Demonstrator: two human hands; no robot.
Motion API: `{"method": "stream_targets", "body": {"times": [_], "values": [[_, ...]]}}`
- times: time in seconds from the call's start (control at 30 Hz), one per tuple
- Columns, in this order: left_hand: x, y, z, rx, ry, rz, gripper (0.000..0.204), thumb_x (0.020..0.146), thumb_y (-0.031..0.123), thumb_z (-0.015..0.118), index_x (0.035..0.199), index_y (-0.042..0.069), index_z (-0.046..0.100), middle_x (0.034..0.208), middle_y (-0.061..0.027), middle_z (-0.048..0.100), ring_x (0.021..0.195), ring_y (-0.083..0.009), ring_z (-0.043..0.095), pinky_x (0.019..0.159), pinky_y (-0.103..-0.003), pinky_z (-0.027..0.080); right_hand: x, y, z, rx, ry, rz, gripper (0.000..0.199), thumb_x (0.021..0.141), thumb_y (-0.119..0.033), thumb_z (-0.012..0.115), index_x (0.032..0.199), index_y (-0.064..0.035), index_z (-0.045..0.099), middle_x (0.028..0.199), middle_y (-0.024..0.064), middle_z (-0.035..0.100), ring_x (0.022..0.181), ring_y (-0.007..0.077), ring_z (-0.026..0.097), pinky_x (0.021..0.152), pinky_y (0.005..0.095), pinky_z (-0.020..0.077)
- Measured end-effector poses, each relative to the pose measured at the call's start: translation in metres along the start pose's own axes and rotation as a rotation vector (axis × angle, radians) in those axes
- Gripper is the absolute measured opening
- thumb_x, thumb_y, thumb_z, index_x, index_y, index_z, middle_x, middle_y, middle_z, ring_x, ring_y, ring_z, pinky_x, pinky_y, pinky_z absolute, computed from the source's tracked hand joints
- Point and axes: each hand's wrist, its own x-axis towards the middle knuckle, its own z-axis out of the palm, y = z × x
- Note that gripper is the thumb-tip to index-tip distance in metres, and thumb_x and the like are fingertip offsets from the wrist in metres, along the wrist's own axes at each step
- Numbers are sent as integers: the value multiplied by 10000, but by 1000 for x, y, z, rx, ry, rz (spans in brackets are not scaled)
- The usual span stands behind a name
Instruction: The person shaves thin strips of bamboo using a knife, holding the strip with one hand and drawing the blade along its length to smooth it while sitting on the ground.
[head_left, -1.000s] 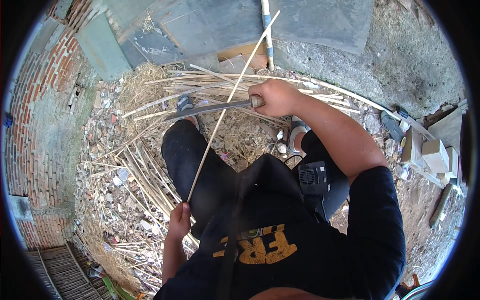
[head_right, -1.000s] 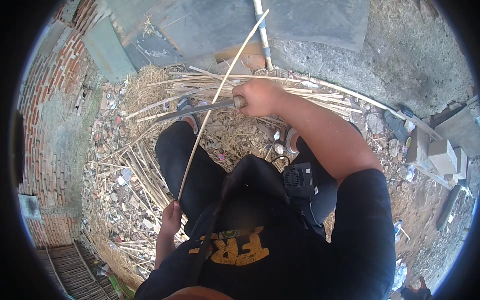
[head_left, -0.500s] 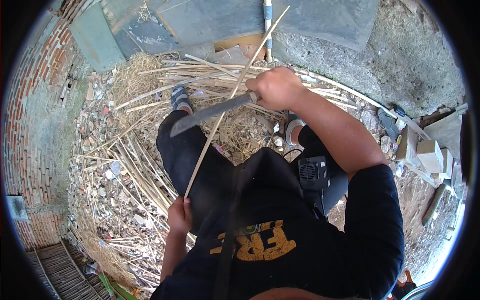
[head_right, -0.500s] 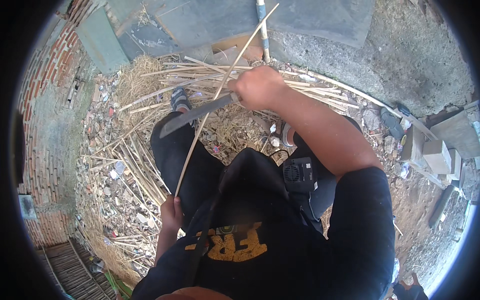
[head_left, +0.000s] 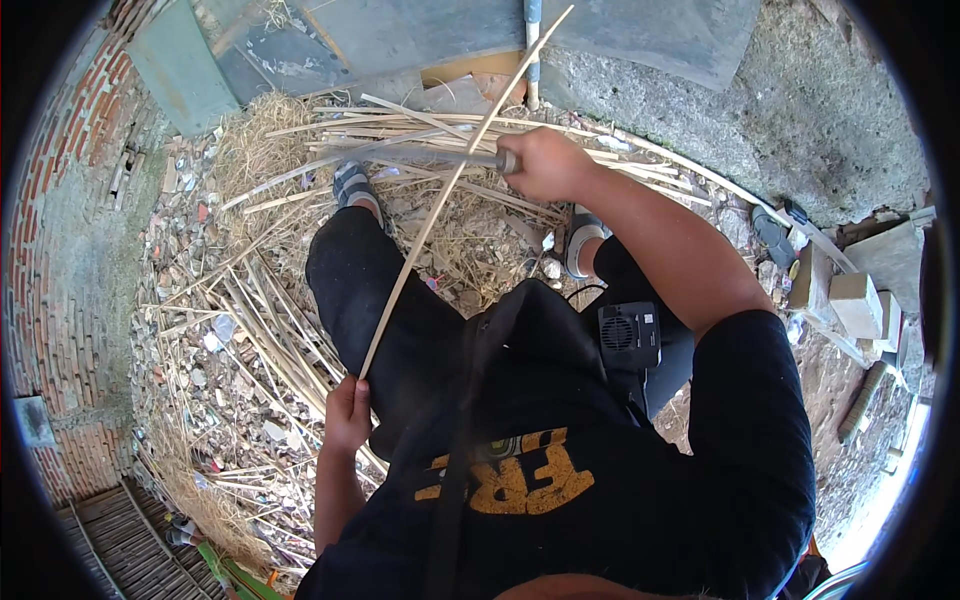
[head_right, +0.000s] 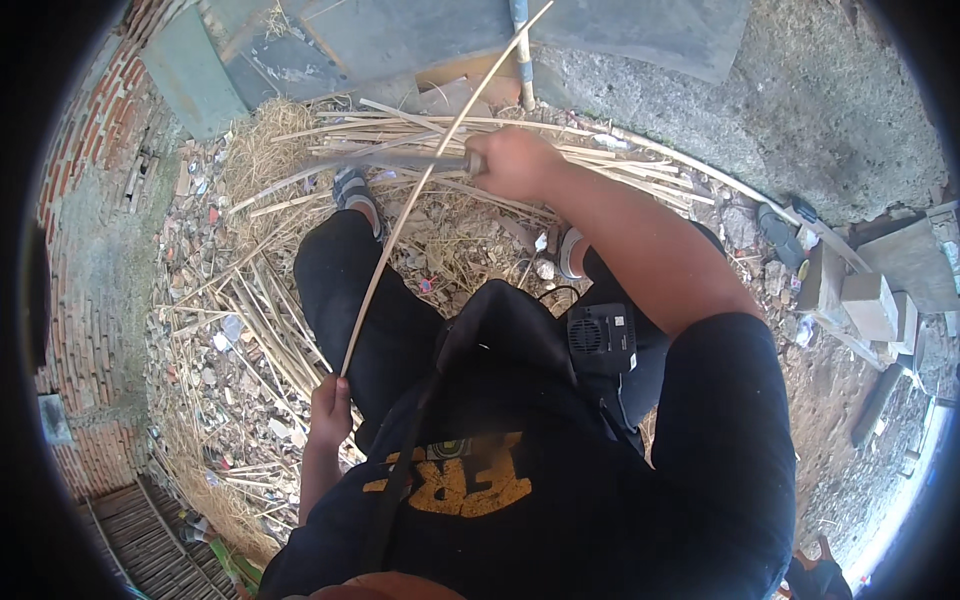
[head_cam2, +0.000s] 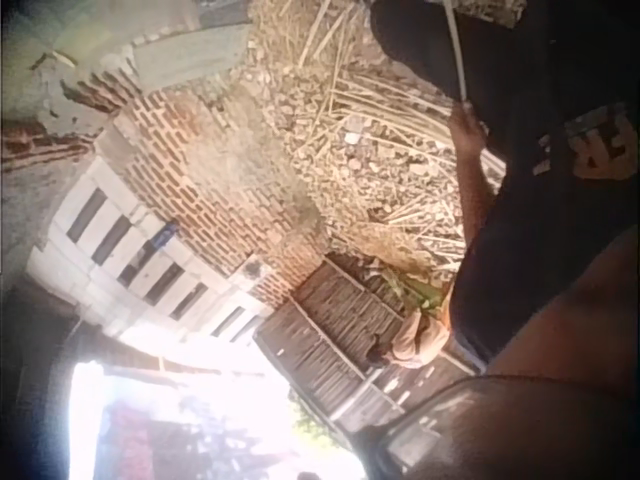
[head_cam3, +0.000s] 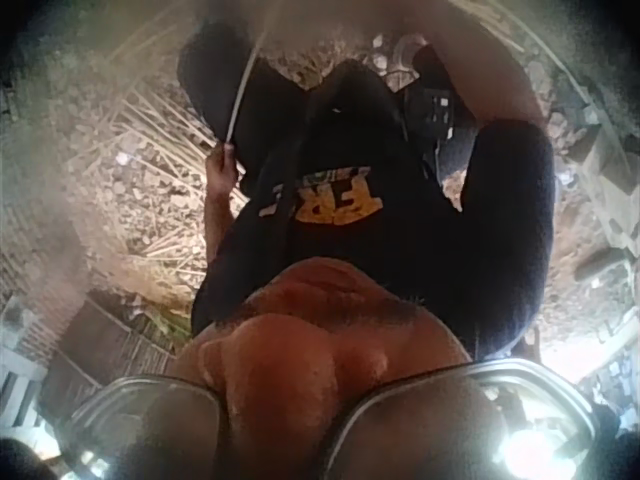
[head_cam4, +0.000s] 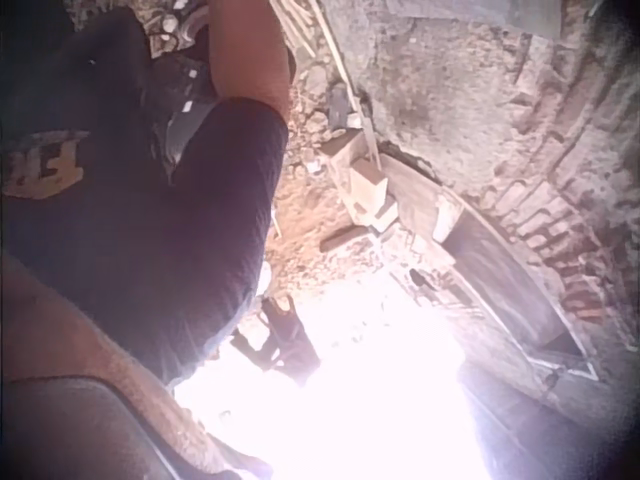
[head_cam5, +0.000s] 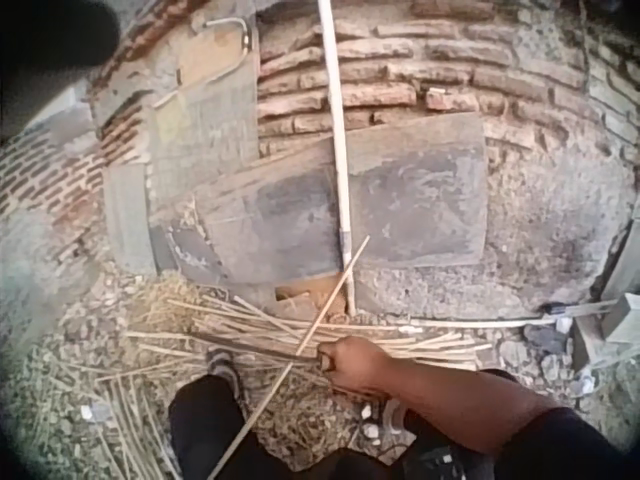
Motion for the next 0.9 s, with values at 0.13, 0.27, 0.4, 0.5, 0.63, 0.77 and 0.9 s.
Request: {"method": "stream_targets", "body": {"times": [0.13, 0.27, 0.4, 0.5, 0.63, 0.77, 0.9], "values": [[-3, 2, 1, -53, 7, 11, 469, 1059, 362, 466, 768, -3, 505, 610, -109, 481, 601, -154, 430, 547, -364, 372, 2, -6, -3, -15, 31, 41, 299, 757, -220, 673, 1034, -109, 659, 877, 158, 709, 877, 354, 697, 788, 491, 556], [-2, -11, -7, 28, -10, 1, 462, 1064, 352, 454, 790, -12, 530, 616, -92, 488, 620, -137, 430, 560, -353, 378, -5, -26, -4, -82, -34, -63, 291, 765, -218, 676, 1028, -94, 661, 840, 173, 703, 873, 365, 692, 783, 482, 556], [4, 7, -7, -47, -51, -125, 499, 1071, 381, 427, 779, -11, 529, 618, -53, 474, 645, -127, 434, 581, -350, 387, 6, 1, 2, 103, 65, 45, 268, 769, -205, 676, 1003, -73, 662, 853, 176, 705, 865, 369, 691, 789, 478, 559], [0, -3, -9, 9, -33, -88, 521, 1069, 407, 420, 777, -10, 528, 621, -42, 460, 652, -128, 440, 587, -352, 388, 11, -4, -2, -9, 48, 48, 254, 776, -210, 669, 1002, -92, 667, 866, 151, 712, 863, 361, 695, 778, 480, 559], [-3, 9, -10, 30, -19, -57, 515, 1074, 392, 409, 778, -11, 532, 608, -76, 483, 629, -134, 449, 573, -359, 390, 0, -33, -11, -148, -98, -33, 220, 782, -225, 671, 982, -133, 682, 860, 118, 709, 881, 319, 703, 767, 464, 561], [0, 4, 0, 39, 25, 4, 527, 1075, 398, 393, 766, -8, 524, 600, -92, 498, 593, -156, 456, 555, -369, 376, 8, -2, -4, 57, -36, 43, 242, 777, -231, 674, 978, -96, 676, 891, 156, 711, 878, 352, 695, 796, 477, 555], [6, 9, -2, 87, 56, 63, 528, 1074, 397, 378, 773, -10, 525, 590, -114, 504, 567, -196, 489, 543, -387, 376, 14, 9, 1, -25, 2, 59, 275, 783, -242, 676, 1002, -75, 670, 925, 159, 712, 904, 362, 688, 812, 482, 552]]}}
